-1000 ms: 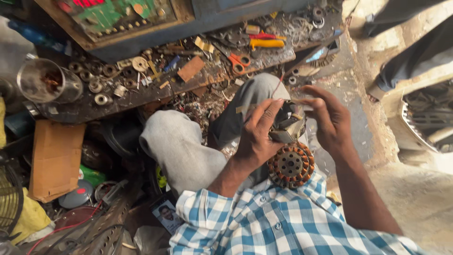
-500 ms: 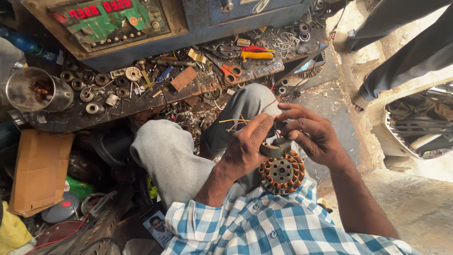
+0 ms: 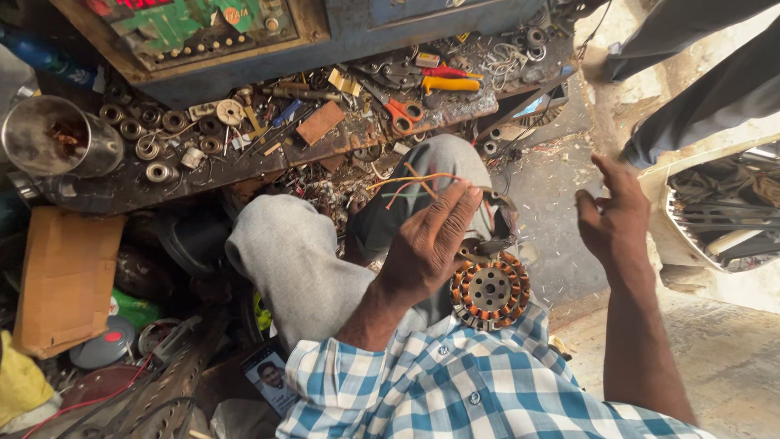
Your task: The person sits on the floor in a workshop and repairs a circular copper-wound electrical component. They use pliers to strip and adjust wires, then use a small wooden block to press or secure parts of the winding. The person also handles a separate cylindrical motor component, inspecting its wires and connections.
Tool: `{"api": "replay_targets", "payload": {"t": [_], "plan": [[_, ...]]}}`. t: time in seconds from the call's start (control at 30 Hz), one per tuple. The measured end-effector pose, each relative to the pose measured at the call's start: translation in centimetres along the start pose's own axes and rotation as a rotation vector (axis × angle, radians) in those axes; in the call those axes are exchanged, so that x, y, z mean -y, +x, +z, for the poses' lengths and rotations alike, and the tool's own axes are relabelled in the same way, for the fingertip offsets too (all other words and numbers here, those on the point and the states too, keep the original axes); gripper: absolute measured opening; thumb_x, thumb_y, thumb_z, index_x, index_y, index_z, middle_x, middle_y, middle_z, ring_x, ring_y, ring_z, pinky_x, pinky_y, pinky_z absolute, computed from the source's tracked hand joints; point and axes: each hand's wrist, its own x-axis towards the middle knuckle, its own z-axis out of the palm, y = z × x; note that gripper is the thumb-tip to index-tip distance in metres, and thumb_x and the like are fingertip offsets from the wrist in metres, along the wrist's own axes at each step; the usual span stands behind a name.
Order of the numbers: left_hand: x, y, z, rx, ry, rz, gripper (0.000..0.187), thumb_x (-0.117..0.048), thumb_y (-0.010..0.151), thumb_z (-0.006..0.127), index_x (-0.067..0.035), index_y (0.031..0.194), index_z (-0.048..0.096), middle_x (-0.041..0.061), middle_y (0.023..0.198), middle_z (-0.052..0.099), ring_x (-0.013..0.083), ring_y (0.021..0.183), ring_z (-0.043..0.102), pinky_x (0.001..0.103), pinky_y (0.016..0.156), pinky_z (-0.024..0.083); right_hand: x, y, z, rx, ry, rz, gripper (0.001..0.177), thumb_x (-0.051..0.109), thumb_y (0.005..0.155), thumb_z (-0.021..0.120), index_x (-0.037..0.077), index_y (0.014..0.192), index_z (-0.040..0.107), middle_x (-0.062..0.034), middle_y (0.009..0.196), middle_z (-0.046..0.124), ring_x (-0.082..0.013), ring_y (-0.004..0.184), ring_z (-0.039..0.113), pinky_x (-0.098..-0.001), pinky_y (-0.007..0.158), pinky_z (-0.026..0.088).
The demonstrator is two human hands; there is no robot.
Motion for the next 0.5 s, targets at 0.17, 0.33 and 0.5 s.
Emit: {"api": "replay_targets", "payload": {"t": [0.17,0.33,0.5], "plan": [[-0.5,0.0,1.2,-0.173,-0.206,-0.156,0.087,-0.027,0.078,0.091,0.001,0.147,0.047,0.023,0.142,0.059,0.0355,0.133,0.063,0.046,0.117,0.050,1.5,-1.8,0.2,0.062,0.306,0.214,0.019,0.013,0.106,0.072,-0.002,0.117,0.072,-0.0128,0.101,0.076,-0.0175,0.092,0.074,-0.0280,0.082,0.059],[0.4,-0.9,2.8,-0.171,-0.739,-0.412,0.099,-0.043,0.077,0.091,0.001,0.153,0.048,0.017,0.140,0.067,0.0213,0.125,0.069,0.033,0.111,0.057,9.6,-1.3,-0.7,0.275,0.719,-0.146,0.050,0.016,0.093,0.078,0.004,0.139,0.060,-0.0103,0.136,0.065,-0.0174,0.130,0.064,-0.0295,0.109,0.055],[0.3,-1.6,3.3,-0.102,-1.162,-0.599,0.109,-0.044,0.078,0.093,0.004,0.157,0.037,0.018,0.142,0.061,0.0235,0.130,0.062,0.036,0.114,0.052,14.6,-2.0,-0.1,0.279,0.523,-0.440,0.050,0.010,0.086,0.084,0.005,0.132,0.064,-0.0153,0.141,0.061,-0.0242,0.131,0.064,-0.0333,0.108,0.056]]}}
